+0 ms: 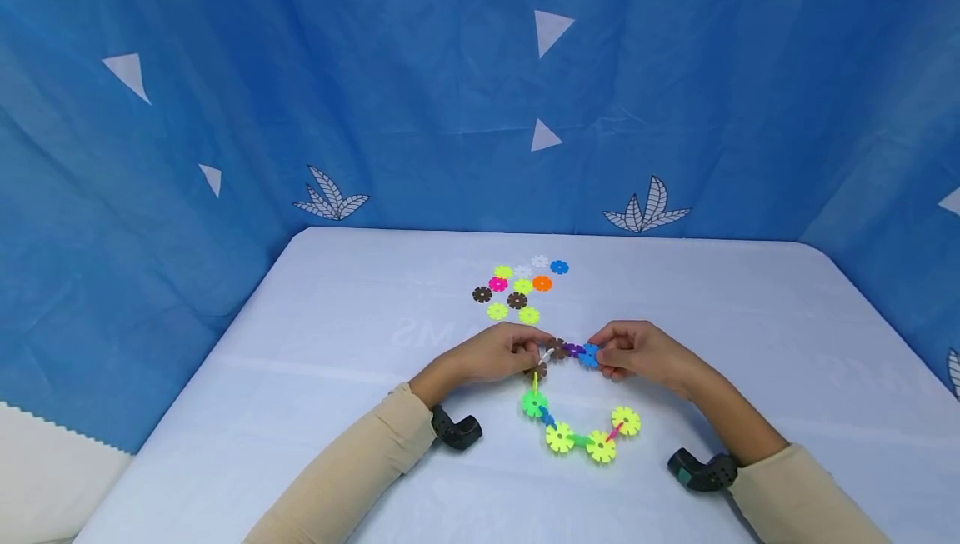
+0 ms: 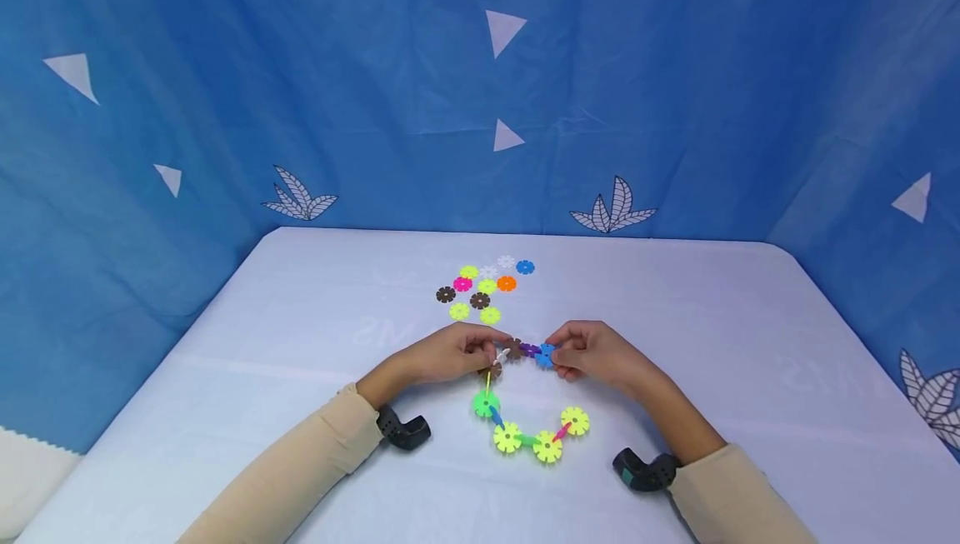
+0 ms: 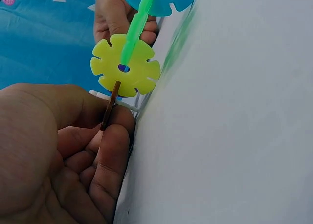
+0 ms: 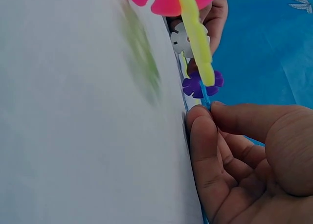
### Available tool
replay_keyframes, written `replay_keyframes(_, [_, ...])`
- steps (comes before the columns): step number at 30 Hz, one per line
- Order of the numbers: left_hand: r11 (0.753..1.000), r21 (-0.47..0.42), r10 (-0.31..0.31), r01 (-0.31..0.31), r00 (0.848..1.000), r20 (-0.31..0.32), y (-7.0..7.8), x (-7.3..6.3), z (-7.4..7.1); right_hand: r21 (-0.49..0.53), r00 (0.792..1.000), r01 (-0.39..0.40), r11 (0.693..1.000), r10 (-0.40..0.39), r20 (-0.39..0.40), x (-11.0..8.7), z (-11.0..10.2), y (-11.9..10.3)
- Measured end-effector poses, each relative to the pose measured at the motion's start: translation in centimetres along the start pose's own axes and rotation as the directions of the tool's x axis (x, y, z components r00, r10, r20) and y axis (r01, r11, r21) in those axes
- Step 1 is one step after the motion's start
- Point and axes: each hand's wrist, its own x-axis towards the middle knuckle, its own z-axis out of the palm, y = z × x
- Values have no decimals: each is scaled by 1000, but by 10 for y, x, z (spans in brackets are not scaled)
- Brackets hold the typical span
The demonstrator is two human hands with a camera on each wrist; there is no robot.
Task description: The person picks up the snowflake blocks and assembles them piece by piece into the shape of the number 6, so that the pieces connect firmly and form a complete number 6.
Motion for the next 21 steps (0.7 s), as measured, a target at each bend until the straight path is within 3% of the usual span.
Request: replay_keyframes(21, [1000,14,5,-5,1000,3,1,0,-1,-3,1000,3,1000,-3,-11,1,1,2])
